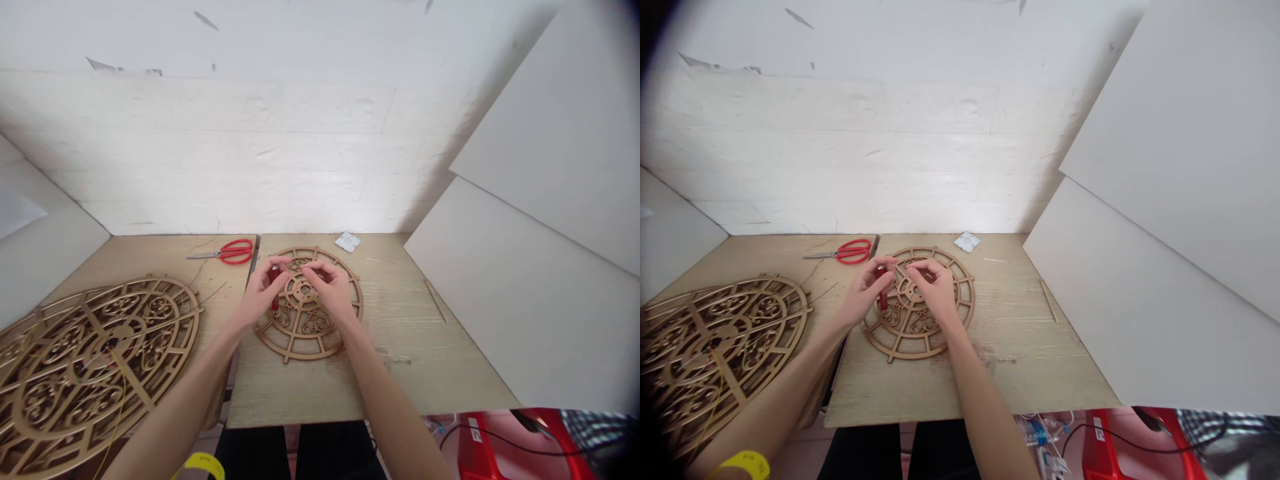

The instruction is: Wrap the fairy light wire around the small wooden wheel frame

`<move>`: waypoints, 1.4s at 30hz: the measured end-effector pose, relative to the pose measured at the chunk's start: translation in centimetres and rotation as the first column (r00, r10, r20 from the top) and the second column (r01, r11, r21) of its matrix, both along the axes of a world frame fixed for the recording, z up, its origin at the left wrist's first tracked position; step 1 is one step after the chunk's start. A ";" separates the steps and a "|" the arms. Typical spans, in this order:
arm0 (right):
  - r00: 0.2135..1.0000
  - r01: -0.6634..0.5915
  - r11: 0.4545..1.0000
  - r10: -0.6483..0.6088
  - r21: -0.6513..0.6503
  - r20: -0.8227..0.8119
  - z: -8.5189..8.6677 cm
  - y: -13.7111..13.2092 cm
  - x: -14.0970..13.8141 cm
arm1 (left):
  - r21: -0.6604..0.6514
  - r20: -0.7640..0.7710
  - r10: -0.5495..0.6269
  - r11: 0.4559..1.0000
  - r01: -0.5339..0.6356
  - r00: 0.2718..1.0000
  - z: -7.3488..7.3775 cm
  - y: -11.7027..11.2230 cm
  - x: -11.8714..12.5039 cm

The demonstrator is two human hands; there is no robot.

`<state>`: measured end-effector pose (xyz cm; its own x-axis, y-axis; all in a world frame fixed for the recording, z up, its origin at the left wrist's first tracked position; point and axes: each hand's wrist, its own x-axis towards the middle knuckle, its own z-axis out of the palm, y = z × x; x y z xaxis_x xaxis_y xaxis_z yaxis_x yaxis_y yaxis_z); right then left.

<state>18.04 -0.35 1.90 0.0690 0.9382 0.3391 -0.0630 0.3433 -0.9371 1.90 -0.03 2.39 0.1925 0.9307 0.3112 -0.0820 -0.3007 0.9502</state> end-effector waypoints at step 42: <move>0.968 0.101 0.993 -0.085 -0.058 0.237 -0.1 -0.3 -0.5 | 0.498 -0.412 0.380 0.855 -0.145 0.828 -1.0 0.2 -0.7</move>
<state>17.51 -0.69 1.79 0.0835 0.9531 0.2911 0.1899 0.2715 -0.9435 1.19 0.22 1.40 0.1935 0.7591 0.6216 0.4905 -0.6235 0.6088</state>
